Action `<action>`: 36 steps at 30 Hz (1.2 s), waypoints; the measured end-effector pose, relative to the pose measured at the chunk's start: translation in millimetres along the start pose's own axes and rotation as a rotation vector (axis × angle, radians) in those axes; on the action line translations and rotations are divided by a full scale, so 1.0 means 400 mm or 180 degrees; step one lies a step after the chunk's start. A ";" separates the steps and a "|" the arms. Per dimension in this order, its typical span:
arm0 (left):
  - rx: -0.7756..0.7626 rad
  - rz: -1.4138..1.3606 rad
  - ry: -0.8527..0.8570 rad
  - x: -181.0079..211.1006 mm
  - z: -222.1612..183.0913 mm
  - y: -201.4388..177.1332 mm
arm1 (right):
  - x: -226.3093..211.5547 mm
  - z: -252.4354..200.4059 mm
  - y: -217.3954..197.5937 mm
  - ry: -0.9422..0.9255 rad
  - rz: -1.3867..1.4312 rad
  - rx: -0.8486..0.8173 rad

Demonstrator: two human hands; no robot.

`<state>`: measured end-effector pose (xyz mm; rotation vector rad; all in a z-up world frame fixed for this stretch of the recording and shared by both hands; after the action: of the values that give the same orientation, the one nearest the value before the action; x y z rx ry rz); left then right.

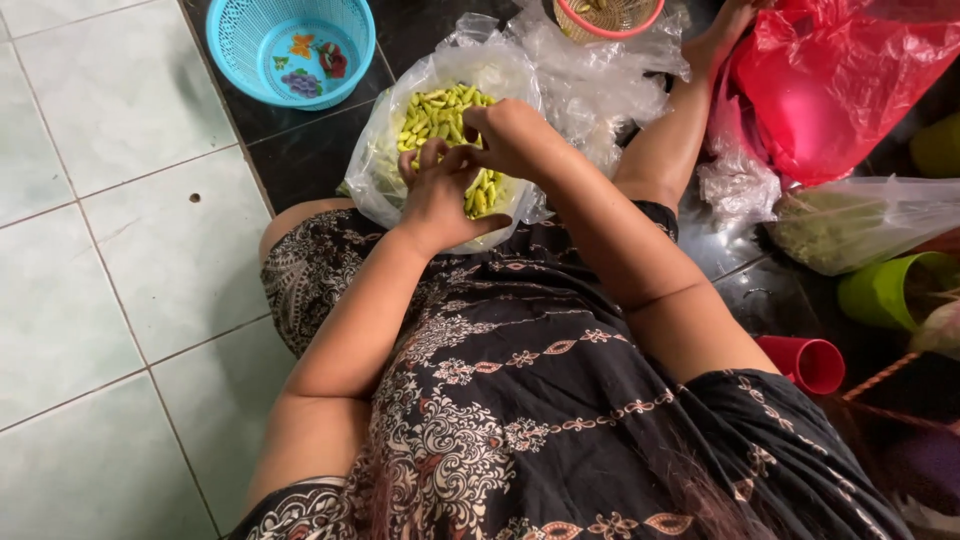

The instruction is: Picking small green chilies from a pile and placing them into a clear plastic bag while sitting on the floor.

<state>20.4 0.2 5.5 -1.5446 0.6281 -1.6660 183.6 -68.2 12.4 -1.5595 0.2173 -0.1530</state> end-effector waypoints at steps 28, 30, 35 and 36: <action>0.0727 -0.4284 0.0360 -0.073 0.000 0.075 | 0.054 -0.043 0.067 0.1011 0.3175 0.0581; 0.0764 -0.4379 0.0379 -0.062 -0.005 0.065 | 0.054 -0.036 0.081 0.1018 0.3717 0.0851; 0.0966 -0.3132 0.0855 -0.103 0.005 0.082 | 0.023 -0.054 0.080 0.0964 0.4466 0.1072; 0.1123 -0.2438 0.1114 -0.108 0.004 0.078 | 0.009 -0.068 0.065 0.0955 0.4480 0.1122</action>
<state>27.1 16.7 -44.7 -1.3092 -0.1415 -2.4867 179.5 -95.0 -13.7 -0.7513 1.3713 0.6524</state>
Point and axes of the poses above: each hand's wrist, its own z-axis towards the middle knuckle, its own y-axis out of the palm, x = y × z, the point moved 2 cm from there along z, towards the middle knuckle, and after that the axes turned 11 degrees about -z, right-handed, at the moved point
